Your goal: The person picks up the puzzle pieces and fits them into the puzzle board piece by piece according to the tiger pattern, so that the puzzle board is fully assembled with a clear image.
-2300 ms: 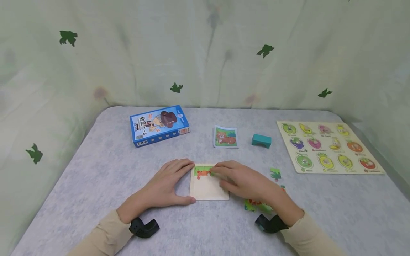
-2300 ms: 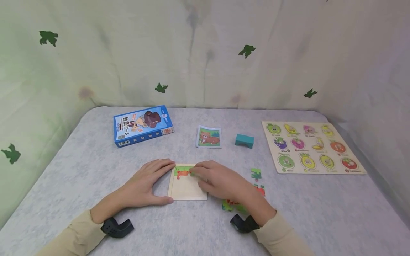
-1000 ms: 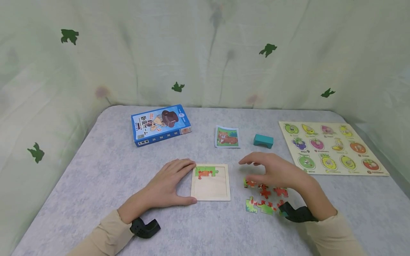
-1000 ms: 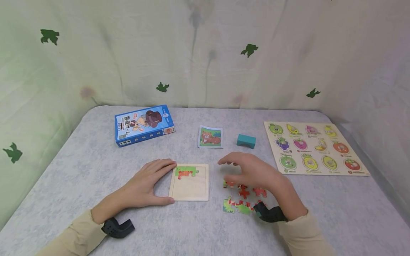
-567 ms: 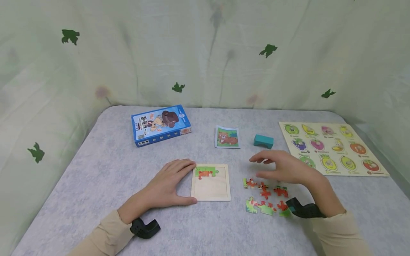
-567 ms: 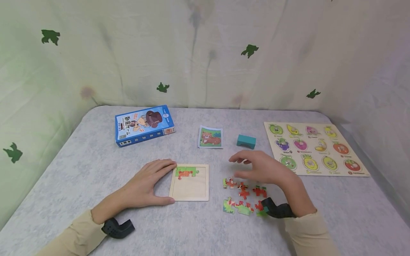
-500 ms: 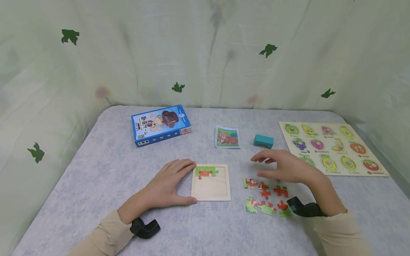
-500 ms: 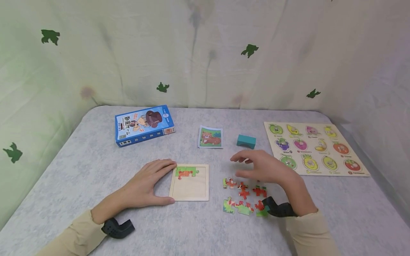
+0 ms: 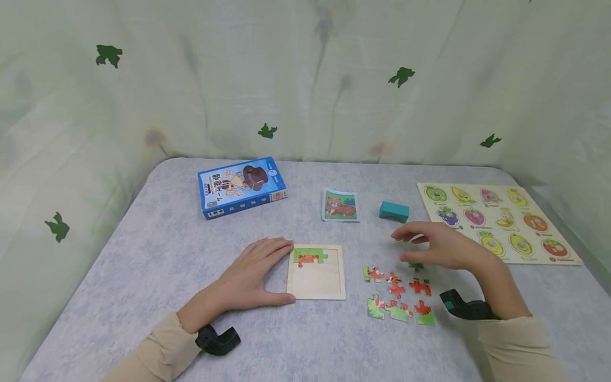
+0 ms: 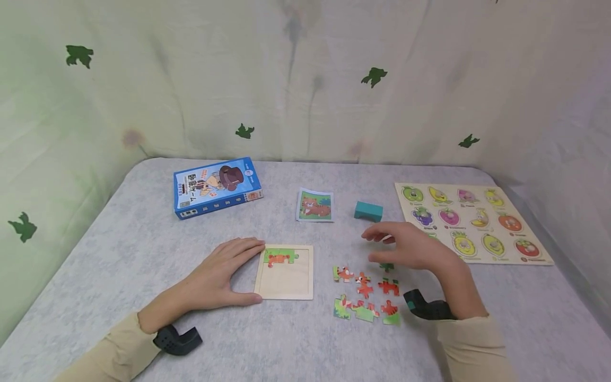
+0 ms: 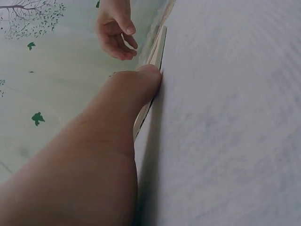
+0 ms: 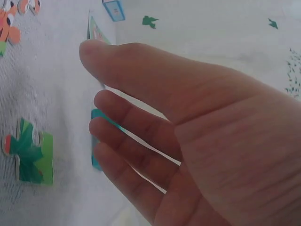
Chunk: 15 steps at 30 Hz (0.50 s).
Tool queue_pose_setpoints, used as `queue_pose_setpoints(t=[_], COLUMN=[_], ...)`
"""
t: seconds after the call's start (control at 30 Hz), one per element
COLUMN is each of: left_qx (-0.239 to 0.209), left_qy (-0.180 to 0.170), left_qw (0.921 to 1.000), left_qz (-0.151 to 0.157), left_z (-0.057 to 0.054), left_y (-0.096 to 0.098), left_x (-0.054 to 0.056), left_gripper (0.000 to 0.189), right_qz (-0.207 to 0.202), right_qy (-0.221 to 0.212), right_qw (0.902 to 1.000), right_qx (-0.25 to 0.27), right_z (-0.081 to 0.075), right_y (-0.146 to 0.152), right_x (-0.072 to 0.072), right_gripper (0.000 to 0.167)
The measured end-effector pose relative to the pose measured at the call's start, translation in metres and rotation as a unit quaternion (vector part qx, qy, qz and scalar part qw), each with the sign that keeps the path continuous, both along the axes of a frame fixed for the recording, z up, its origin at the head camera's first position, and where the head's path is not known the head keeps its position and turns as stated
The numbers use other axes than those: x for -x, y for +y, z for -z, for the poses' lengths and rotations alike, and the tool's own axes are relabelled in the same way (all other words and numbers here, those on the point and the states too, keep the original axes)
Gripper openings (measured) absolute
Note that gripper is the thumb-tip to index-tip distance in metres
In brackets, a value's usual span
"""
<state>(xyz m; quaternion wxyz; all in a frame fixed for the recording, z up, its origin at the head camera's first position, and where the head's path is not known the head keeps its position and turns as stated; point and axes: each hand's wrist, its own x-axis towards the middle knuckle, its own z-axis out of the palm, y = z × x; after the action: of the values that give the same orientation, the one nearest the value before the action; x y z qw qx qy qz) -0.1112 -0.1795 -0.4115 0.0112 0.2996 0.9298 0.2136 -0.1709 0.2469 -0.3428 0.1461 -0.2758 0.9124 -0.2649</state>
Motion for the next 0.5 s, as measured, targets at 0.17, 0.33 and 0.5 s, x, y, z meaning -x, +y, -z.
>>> queue_pose_setpoints(t=[0.17,0.33,0.5], left_qx=[0.002,0.002,-0.002], left_qy=[0.001,0.007,0.002], left_qw=[1.0,1.0,1.0], left_qz=[-0.004,-0.007,-0.009], left_z=[0.001,0.001,0.0], left_y=[0.001,0.003,0.006], left_x=[-0.001,-0.001,-0.001], left_gripper=[0.106,0.106,0.104], right_qz=[0.009,0.016,0.021], right_qy=[-0.013,-0.022,-0.048], right_qw=[0.9998,0.9994,0.9981], right_qx=[-0.011,-0.022,-0.032], right_z=[0.0,0.0,0.0], right_y=[0.008,0.014,0.019], right_x=[0.001,0.004,0.005], right_gripper=[0.049,0.048,0.051])
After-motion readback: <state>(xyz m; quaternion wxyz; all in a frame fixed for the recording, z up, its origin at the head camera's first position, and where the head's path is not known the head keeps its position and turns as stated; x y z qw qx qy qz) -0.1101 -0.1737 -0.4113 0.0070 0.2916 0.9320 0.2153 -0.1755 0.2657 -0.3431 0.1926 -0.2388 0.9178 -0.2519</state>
